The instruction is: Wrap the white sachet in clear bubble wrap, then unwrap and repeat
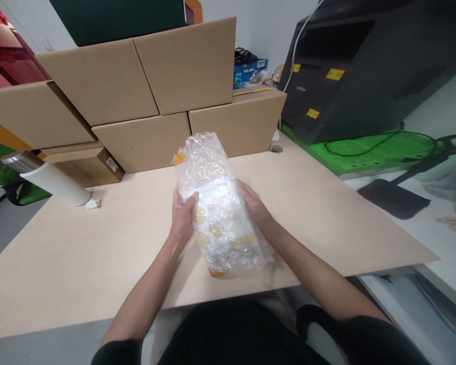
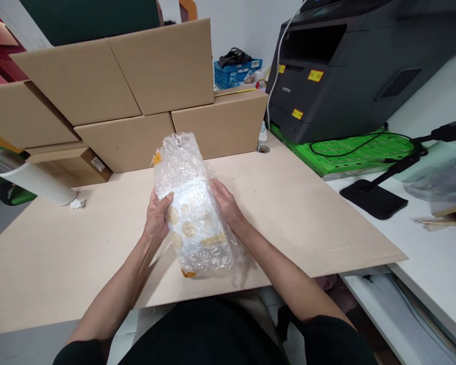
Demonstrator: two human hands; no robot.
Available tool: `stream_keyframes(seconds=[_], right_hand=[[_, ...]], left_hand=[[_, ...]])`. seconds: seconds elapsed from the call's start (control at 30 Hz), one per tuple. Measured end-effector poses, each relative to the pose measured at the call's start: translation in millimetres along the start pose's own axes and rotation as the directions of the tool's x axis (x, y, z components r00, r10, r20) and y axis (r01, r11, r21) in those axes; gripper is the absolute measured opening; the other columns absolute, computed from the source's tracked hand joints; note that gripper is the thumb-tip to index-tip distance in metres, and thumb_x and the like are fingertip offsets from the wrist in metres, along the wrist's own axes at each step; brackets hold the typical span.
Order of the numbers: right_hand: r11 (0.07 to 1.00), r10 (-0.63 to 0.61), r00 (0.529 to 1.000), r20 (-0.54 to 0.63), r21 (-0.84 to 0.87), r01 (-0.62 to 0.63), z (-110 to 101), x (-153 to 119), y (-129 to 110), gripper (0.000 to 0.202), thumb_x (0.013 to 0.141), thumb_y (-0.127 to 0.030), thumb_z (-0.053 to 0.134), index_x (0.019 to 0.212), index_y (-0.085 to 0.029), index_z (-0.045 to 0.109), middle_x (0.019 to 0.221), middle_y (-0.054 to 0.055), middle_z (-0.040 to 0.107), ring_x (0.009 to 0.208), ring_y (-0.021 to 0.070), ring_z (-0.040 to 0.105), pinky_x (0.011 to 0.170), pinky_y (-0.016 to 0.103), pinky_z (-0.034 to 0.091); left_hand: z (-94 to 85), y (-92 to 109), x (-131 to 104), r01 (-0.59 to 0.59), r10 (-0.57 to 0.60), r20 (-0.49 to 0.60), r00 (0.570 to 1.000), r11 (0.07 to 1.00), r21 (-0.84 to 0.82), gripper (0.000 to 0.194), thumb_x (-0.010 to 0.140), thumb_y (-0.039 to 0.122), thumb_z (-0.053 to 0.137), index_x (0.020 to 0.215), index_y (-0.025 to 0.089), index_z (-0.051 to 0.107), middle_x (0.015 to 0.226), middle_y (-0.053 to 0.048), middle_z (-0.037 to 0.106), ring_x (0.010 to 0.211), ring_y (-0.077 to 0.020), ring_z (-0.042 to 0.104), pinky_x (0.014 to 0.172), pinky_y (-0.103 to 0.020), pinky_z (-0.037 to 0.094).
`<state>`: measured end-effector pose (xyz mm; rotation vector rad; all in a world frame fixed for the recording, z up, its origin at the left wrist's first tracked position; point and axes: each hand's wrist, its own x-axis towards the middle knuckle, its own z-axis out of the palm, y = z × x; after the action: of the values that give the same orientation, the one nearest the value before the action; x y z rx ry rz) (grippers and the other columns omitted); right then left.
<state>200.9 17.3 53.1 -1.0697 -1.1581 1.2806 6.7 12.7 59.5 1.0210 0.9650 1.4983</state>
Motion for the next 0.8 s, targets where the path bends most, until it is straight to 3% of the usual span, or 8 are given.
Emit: stream_keyframes(seconds=[0.1, 0.23, 0.3, 0.4, 0.5, 0.6, 0.7, 0.8], right_hand=[[0.984, -0.134, 0.98, -0.146, -0.138, 0.113, -5, -3, -3, 0.051, 0.087, -0.065, 0.058, 0.122, -0.029, 0.067, 0.153, 0.003, 0.047, 0.149, 0.0267, 0.027, 0.123, 0.044, 0.023], [0.99, 0.031, 0.983, 0.183, 0.13, -0.055, -2, -9, -15, 0.051, 0.083, -0.058, 0.067, 0.124, -0.029, 0.064, 0.129, 0.005, 0.066, 0.127, 0.0284, 0.057, 0.107, 0.043, 0.046], [0.96, 0.074, 0.97, 0.23, 0.249, -0.132, 4, -12, -18, 0.06, 0.078, -0.052, 0.075, 0.131, -0.029, 0.058, 0.124, 0.006, 0.068, 0.117, 0.0283, 0.063, 0.099, 0.043, 0.053], [0.942, 0.015, 0.994, 0.105, 0.332, -0.05, 15, -15, -16, 0.092, 0.074, -0.043, 0.081, 0.151, -0.033, 0.033, 0.123, 0.007, 0.067, 0.106, 0.0264, 0.067, 0.091, 0.044, 0.057], [0.965, -0.09, 0.992, -0.093, 0.238, 0.11, 21, -14, -8, 0.111, 0.075, -0.041, 0.08, 0.158, -0.037, 0.006, 0.108, 0.004, 0.069, 0.087, 0.0225, 0.068, 0.083, 0.043, 0.059], [0.977, -0.195, 0.963, -0.187, 0.046, 0.207, 20, -11, -1, 0.099, 0.079, -0.044, 0.076, 0.157, -0.034, 0.017, 0.099, 0.003, 0.068, 0.081, 0.0204, 0.066, 0.082, 0.041, 0.058], [0.978, -0.209, 0.967, -0.147, -0.026, 0.207, 17, -11, 3, 0.077, 0.083, -0.047, 0.071, 0.15, -0.028, 0.037, 0.1, 0.004, 0.068, 0.084, 0.0202, 0.065, 0.081, 0.039, 0.058], [0.968, -0.246, 0.962, -0.114, -0.085, 0.238, 14, -12, 4, 0.079, 0.089, -0.046, 0.064, 0.156, -0.031, 0.026, 0.094, 0.002, 0.067, 0.075, 0.0186, 0.063, 0.073, 0.038, 0.058]], left_hand=[[-2.1, 1, 1, -0.043, 0.044, -0.016, 0.999, 0.999, 0.022, 0.076, 0.081, 0.04, 0.075, 0.146, 0.033, 0.037, 0.15, -0.01, 0.05, 0.129, -0.0297, 0.056, 0.099, -0.038, 0.053], [0.2, 3, -2, -0.067, 0.066, 0.045, 0.997, 0.998, 0.009, 0.08, 0.082, 0.037, 0.074, 0.15, 0.034, 0.032, 0.154, -0.01, 0.045, 0.135, -0.0307, 0.051, 0.103, -0.039, 0.05], [1.9, 4, -4, -0.05, 0.05, 0.091, 0.995, 0.999, -0.008, 0.083, 0.082, 0.037, 0.075, 0.152, 0.035, 0.031, 0.155, -0.009, 0.044, 0.136, -0.0312, 0.05, 0.106, -0.042, 0.049], [2.2, 2, -6, 0.009, -0.007, 0.065, 0.998, 1.0, -0.025, 0.092, 0.079, 0.035, 0.079, 0.154, 0.037, 0.025, 0.156, -0.01, 0.042, 0.132, -0.032, 0.053, 0.105, -0.044, 0.05], [1.1, -2, -5, 0.063, -0.063, -0.04, 0.997, 0.998, -0.006, 0.104, 0.078, 0.037, 0.081, 0.156, 0.038, 0.012, 0.152, -0.011, 0.046, 0.123, -0.0328, 0.06, 0.1, -0.047, 0.053], [1.2, -6, -5, 0.021, -0.017, -0.068, 0.998, 0.998, 0.067, 0.102, 0.082, 0.044, 0.076, 0.157, 0.04, 0.007, 0.148, -0.011, 0.049, 0.122, -0.0326, 0.061, 0.098, -0.051, 0.054], [2.7, -8, -7, -0.076, 0.081, -0.034, 0.996, 0.987, 0.141, 0.095, 0.086, 0.047, 0.071, 0.156, 0.041, 0.007, 0.149, -0.01, 0.048, 0.127, -0.0297, 0.058, 0.098, -0.049, 0.054], [3.6, -8, -9, -0.127, 0.131, -0.014, 0.991, 0.976, 0.179, 0.09, 0.088, 0.045, 0.068, 0.155, 0.041, 0.008, 0.135, -0.008, 0.058, 0.115, -0.0251, 0.064, 0.091, -0.043, 0.056]])
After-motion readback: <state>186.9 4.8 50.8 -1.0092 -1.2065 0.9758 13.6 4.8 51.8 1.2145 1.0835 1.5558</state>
